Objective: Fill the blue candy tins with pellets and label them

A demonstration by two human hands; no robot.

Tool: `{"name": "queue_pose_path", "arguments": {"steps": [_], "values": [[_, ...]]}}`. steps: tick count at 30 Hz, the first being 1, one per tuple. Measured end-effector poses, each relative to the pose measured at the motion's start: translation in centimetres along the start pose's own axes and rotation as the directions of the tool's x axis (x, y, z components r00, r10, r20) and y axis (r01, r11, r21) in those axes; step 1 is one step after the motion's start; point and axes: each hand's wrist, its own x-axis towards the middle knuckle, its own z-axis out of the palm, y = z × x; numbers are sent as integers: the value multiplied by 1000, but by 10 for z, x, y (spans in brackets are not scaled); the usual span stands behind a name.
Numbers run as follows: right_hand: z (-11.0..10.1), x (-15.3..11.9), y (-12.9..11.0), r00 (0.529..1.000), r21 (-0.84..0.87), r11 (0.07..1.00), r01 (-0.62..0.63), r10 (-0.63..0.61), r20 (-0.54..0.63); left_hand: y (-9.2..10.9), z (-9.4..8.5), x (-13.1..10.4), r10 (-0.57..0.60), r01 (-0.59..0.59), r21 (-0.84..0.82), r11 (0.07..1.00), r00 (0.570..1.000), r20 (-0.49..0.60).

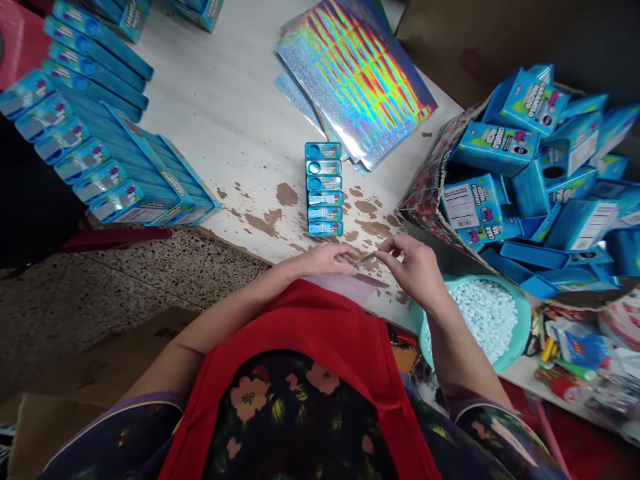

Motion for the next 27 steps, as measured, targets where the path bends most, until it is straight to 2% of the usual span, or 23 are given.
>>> {"name": "queue_pose_path", "arguments": {"steps": [3,5,7,9,12,13,15,16,17,18,20,21,22,23,24,27], "values": [[4,0,7,996,74,993,-87,86,20,1,5,-1,-19,12,239,971,999,31],[3,-1,12,990,103,985,-139,137,26,0,9,0,-45,39,417,908,999,2],[-3,-1,19,979,134,972,-194,200,-32,-4,15,0,-59,64,554,830,998,-27],[-12,0,25,959,209,948,-242,266,-96,-10,22,-1,-60,46,615,787,998,3],[-22,2,32,950,336,907,-253,299,-92,-14,32,-5,-71,24,610,792,996,52],[-23,2,33,953,353,903,-244,291,-85,-12,33,-7,-65,40,607,793,998,18],[-21,2,34,961,350,910,-221,264,-81,-6,31,-11,5,68,599,798,993,-120],[-19,2,33,964,341,917,-210,251,-82,-1,26,-14,70,70,591,804,975,-211],[-15,1,32,967,332,922,-198,239,-85,3,18,-17,143,71,584,809,939,-313],[-12,1,32,970,327,926,-189,229,-88,7,8,-19,206,85,579,811,885,-417],[-4,1,31,972,327,928,-179,218,-88,14,-18,-23,269,175,573,800,750,-604],[0,1,31,972,328,928,-178,217,-85,17,-32,-24,275,244,570,784,687,-673],[3,1,31,973,330,927,-180,218,-80,19,-45,-24,273,311,571,760,644,-714],[6,2,31,973,331,926,-182,219,-78,20,-57,-23,269,366,583,725,628,-730],[9,2,31,972,331,925,-184,221,-78,21,-67,-20,267,403,607,684,637,-723],[14,5,31,973,332,927,-176,215,-84,21,-81,-10,275,419,723,549,726,-630]]}}
